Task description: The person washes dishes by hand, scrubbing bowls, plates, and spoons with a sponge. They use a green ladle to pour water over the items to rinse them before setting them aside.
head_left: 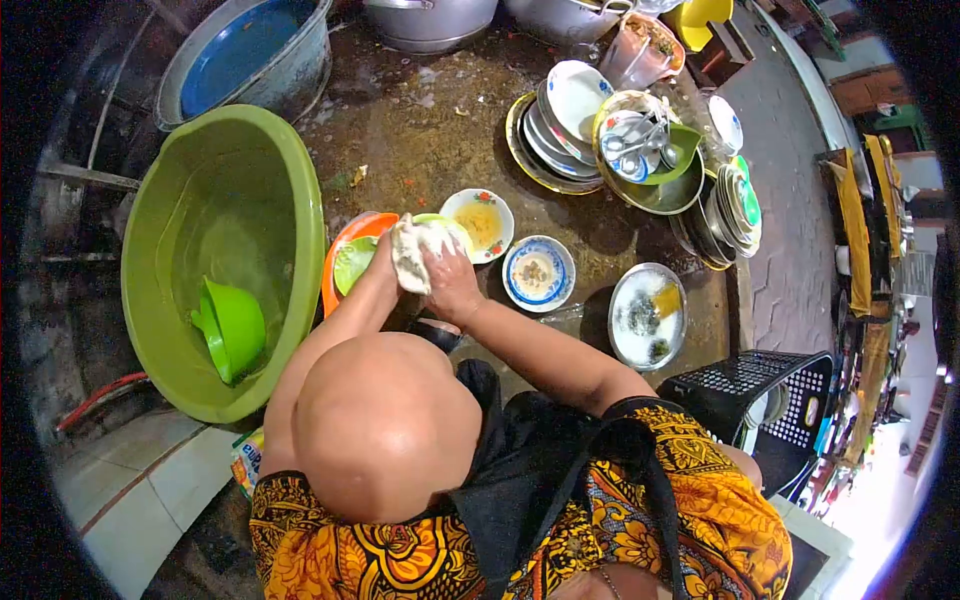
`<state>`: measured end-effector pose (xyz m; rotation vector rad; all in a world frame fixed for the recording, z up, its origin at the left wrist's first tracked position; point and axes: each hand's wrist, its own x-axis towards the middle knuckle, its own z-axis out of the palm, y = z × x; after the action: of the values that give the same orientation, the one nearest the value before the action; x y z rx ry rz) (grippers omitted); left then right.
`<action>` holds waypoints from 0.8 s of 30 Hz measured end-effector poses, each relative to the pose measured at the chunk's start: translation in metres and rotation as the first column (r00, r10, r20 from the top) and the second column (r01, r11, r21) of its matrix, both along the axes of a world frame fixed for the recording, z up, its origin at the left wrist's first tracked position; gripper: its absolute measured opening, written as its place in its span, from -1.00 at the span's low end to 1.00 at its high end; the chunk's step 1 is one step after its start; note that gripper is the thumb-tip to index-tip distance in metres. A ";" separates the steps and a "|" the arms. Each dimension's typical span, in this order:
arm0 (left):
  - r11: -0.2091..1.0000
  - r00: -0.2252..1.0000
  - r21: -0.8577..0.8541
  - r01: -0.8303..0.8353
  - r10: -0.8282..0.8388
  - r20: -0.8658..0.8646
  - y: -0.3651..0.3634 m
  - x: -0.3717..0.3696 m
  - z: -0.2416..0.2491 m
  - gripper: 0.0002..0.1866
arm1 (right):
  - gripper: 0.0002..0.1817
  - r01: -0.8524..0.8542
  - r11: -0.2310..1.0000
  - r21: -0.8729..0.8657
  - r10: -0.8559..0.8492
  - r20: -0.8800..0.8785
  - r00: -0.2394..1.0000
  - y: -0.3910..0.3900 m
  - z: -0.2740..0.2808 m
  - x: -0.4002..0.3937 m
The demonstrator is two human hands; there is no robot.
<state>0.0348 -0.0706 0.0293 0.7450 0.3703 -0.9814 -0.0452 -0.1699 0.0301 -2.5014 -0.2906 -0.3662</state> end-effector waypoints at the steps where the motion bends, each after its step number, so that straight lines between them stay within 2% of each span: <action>1: 0.999 0.994 -0.016 -0.047 0.048 0.093 0.004 -0.002 -0.010 -0.67 | -0.35 0.054 0.998 0.044 -0.052 -0.048 0.997 -0.003 -0.002 0.005; 2: 0.995 0.978 -0.036 -0.091 0.096 0.184 0.007 -0.003 -0.027 -0.68 | -0.34 0.112 0.990 0.088 -0.103 -0.097 0.990 -0.007 -0.004 0.013; 3: 0.996 0.936 -0.023 -0.083 0.085 0.342 0.003 -0.002 -0.042 -0.71 | -0.37 0.270 0.959 0.090 -0.249 -0.195 0.949 -0.011 0.005 0.022; 4: 0.997 0.938 -0.019 -0.075 0.077 0.338 0.002 -0.004 -0.034 -0.71 | -0.41 0.411 0.905 0.114 -0.308 -0.492 0.814 -0.018 0.021 0.037; 6: 0.975 0.887 0.221 0.018 -0.118 0.446 -0.001 -0.004 0.002 -0.71 | -0.47 0.537 0.817 0.211 -0.279 -0.671 0.687 -0.048 -0.009 0.060; 7: 0.901 0.771 0.410 -0.139 -0.161 0.617 -0.002 -0.004 0.010 -0.70 | -0.47 0.539 0.821 0.188 -0.321 -0.629 0.708 -0.060 -0.022 0.057; 8: 0.901 0.767 0.409 -0.142 -0.161 0.621 0.003 0.000 0.020 -0.70 | -0.48 0.539 0.826 0.164 -0.360 -0.583 0.729 -0.072 -0.033 0.054; 10: 0.752 0.467 0.599 -0.275 -0.440 0.767 0.022 0.009 0.032 -0.72 | -0.52 0.633 0.769 0.087 -0.452 -0.627 0.635 -0.089 -0.050 0.037; 11: 0.593 0.308 0.698 -0.403 -0.630 0.713 0.032 0.012 0.028 -0.75 | -0.52 0.627 0.775 0.083 -0.446 -0.630 0.635 -0.093 -0.059 0.026; 12: 0.589 0.317 0.699 -0.405 -0.627 0.712 0.038 0.010 0.023 -0.75 | -0.56 0.491 0.864 -0.110 -0.474 -0.505 0.721 -0.098 -0.069 0.014; 13: 0.489 0.178 0.745 -0.453 -0.769 0.614 0.043 0.005 0.020 -0.75 | -0.60 0.350 0.883 -0.314 -0.454 -0.376 0.808 -0.099 -0.076 0.004; 14: 0.386 0.042 0.766 -0.513 -0.880 0.472 0.047 0.003 0.017 -0.76 | -0.60 0.342 0.886 -0.312 -0.446 -0.377 0.812 -0.099 -0.082 -0.003; 15: 0.229 0.038 0.841 -0.490 -0.958 0.283 0.048 0.003 0.017 -0.75 | -0.64 0.183 0.909 -0.375 -0.340 -0.411 0.846 -0.098 -0.086 -0.007; 16: 0.219 0.048 0.840 -0.497 -0.959 0.279 0.050 0.003 0.016 -0.75 | -0.67 0.018 0.903 -0.428 -0.230 -0.449 0.864 -0.096 -0.089 -0.009; 18: -0.082 0.094 0.961 -0.264 -0.994 -0.059 0.052 0.002 0.016 -0.76 | -0.70 -0.040 0.900 -0.434 -0.149 -0.392 0.908 -0.090 -0.100 -0.006; 20: -0.143 0.110 0.969 -0.201 -0.986 -0.123 0.054 -0.001 0.023 -0.74 | -0.67 -0.036 0.926 -0.376 -0.149 -0.452 0.880 -0.085 -0.111 0.002; 21: -0.143 0.067 0.978 -0.155 -0.989 -0.134 0.053 -0.003 0.025 -0.71 | -0.64 -0.181 0.848 -0.499 -0.066 -0.437 0.897 -0.088 -0.116 0.002; 22: -0.141 0.020 0.984 -0.107 -0.990 -0.140 0.052 -0.005 0.029 -0.68 | -0.64 -0.183 0.850 -0.494 -0.063 -0.440 0.896 -0.086 -0.121 0.003; 23: -0.066 0.046 0.992 -0.112 -0.997 -0.061 0.052 -0.004 0.018 -0.57 | -0.64 -0.246 0.821 -0.515 -0.055 -0.500 0.864 -0.086 -0.123 0.007; 24: -0.065 0.045 0.992 -0.111 -0.997 -0.060 0.048 -0.003 0.015 -0.57 | -0.63 -0.309 0.787 -0.534 -0.052 -0.557 0.829 -0.087 -0.126 0.010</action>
<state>0.0321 -0.0223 0.0445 2.7903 -0.7086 -0.9879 -0.0355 -0.2571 -0.0961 -3.0416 -0.3940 0.6197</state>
